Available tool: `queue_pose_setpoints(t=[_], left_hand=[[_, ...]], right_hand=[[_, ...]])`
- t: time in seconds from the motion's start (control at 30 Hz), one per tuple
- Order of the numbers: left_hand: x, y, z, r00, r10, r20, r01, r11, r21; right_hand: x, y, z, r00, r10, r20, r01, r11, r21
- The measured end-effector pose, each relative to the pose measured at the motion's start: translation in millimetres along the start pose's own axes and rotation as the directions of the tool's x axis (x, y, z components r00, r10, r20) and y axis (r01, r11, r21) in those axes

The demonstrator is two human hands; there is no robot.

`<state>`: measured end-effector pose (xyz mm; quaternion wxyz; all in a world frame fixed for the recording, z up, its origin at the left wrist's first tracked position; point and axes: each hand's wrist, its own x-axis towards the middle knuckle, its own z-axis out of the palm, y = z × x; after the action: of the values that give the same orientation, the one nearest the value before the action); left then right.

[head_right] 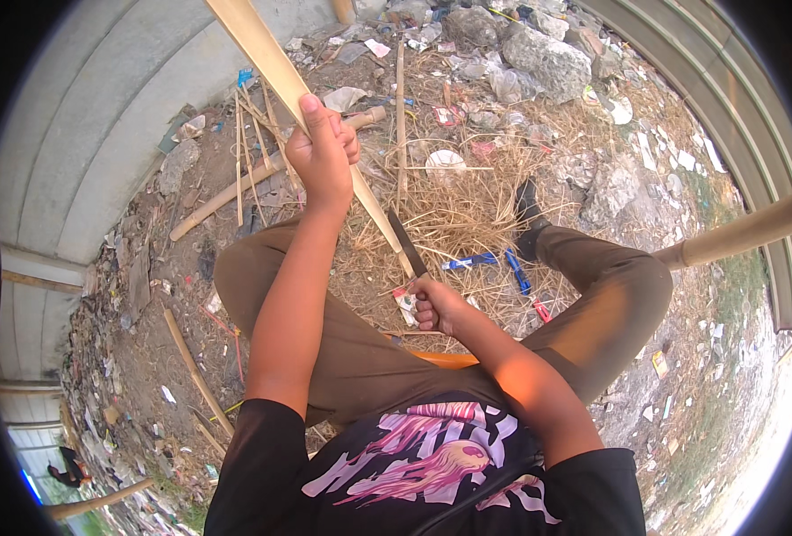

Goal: The person sits on the ground and uses a large knife to shave and sharpen a long wooden stick. They hold the stick with one hand and carefully scrape the blade along its length to create a pointed tip. Later, they use a blue utility knife to further refine the stick's surface.

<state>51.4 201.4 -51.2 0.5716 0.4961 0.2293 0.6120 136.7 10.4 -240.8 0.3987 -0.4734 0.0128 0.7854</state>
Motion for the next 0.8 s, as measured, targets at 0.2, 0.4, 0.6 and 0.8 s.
queue_pose_setpoints(t=[0.2, 0.4, 0.6, 0.8], left_hand=[[-3.0, 2.4, 3.2, 1.000, -0.018, -0.021, 0.018, 1.000, -0.015], [-1.0, 0.0, 4.6, 0.998, 0.011, -0.064, -0.009, 1.000, 0.027], [-0.9, -5.6, 4.9, 1.000, 0.008, -0.017, -0.007, 0.998, 0.060], [-9.2, 2.9, 8.8, 0.999, -0.017, 0.036, 0.016, 1.000, 0.022]], right_hand=[[-57.5, -26.5, 41.0, 0.944, -0.326, -0.041, 0.324, 0.945, -0.047], [-63.6, -33.5, 60.7, 0.286, -0.957, -0.047, 0.862, 0.278, -0.424], [3.9, 35.2, 12.9, 0.677, -0.729, -0.100, 0.372, 0.457, -0.808], [-6.8, -10.2, 14.5, 0.994, 0.109, 0.029, -0.112, 0.967, 0.228]])
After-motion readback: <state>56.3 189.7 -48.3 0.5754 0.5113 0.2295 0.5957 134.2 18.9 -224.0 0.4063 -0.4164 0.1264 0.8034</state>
